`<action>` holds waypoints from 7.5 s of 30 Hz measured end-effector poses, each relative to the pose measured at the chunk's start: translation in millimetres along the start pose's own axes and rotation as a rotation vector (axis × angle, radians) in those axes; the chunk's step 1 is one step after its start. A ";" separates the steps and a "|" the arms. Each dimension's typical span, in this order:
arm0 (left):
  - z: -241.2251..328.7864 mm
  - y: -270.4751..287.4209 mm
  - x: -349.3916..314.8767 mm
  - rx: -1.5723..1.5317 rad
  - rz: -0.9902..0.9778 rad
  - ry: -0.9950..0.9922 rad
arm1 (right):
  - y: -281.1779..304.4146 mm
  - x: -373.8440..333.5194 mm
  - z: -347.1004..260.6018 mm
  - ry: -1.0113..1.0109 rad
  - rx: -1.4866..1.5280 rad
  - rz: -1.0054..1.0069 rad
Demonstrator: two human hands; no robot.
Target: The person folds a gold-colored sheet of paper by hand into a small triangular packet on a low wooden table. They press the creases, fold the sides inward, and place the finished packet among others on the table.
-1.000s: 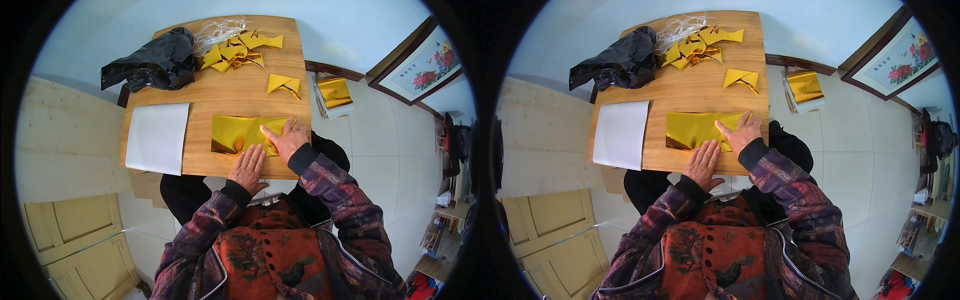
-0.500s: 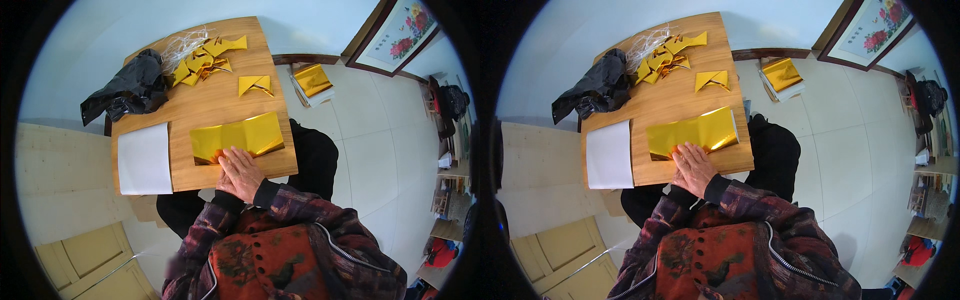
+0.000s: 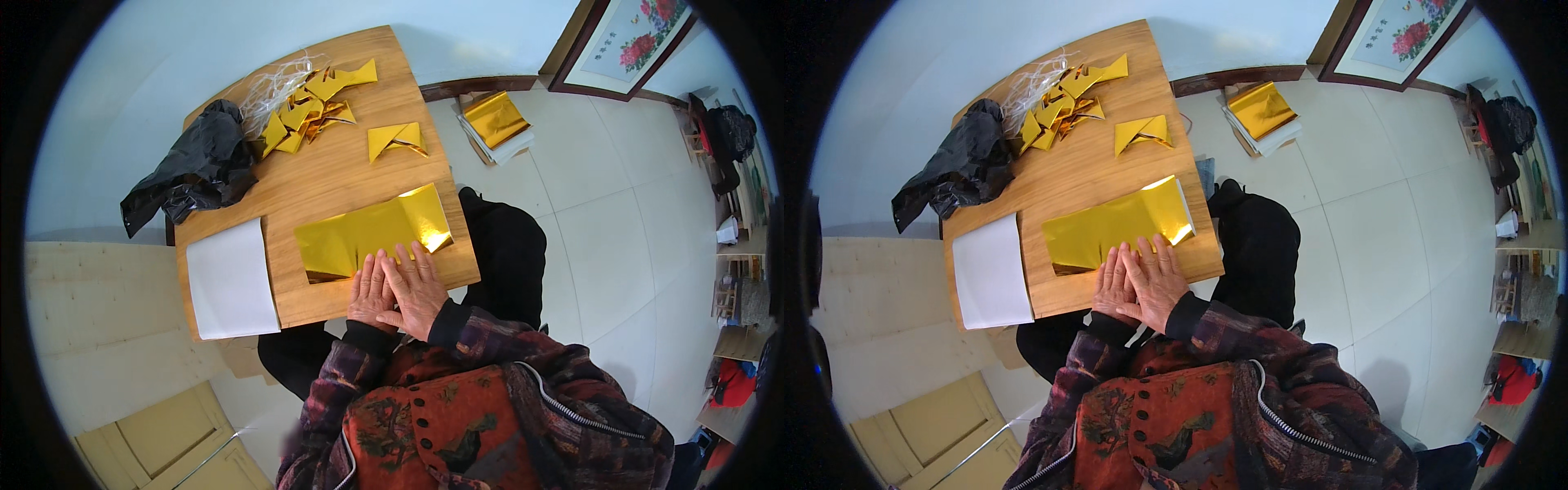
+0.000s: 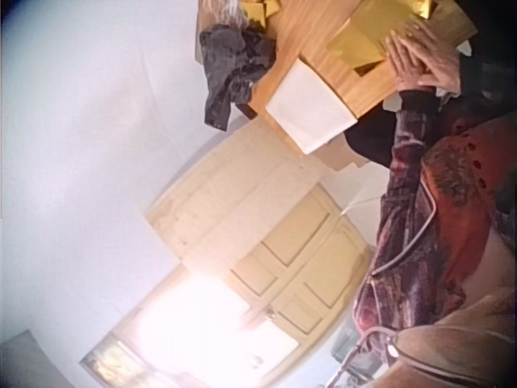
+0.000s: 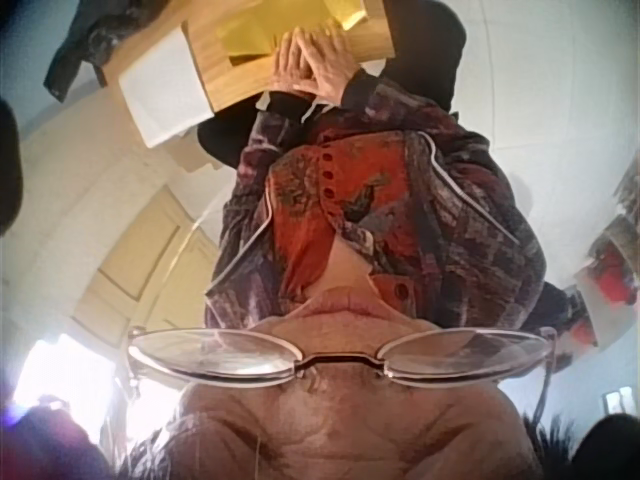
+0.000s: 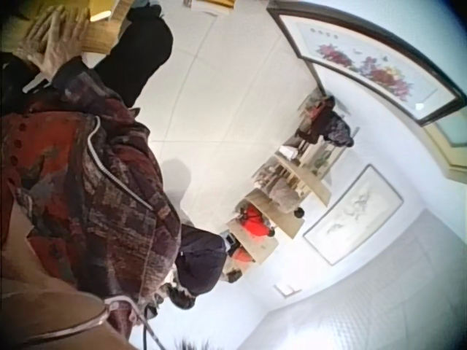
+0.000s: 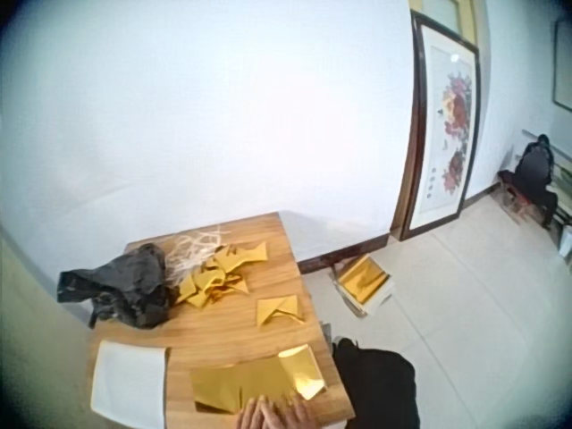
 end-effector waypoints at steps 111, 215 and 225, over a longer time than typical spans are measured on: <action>-88.7 26.2 23.0 -0.153 -0.103 0.388 | 16.3 64.6 38.3 -0.115 -0.156 -0.167; 25.2 24.3 7.4 -0.066 -0.004 -0.118 | 61.7 -23.6 47.6 0.088 -0.208 -0.043; 26.5 33.7 8.0 -0.173 0.118 -0.028 | 82.0 -4.2 79.5 0.110 -0.190 -0.099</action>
Point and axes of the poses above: each hand's wrist, its own x-axis towards the middle knuckle, its own y-axis out of the back of the hand, z = x × y, the point moved 9 cm from there along x, towards the middle knuckle, and after that the axes turned 8 degrees about x, right-handed, at the moved point
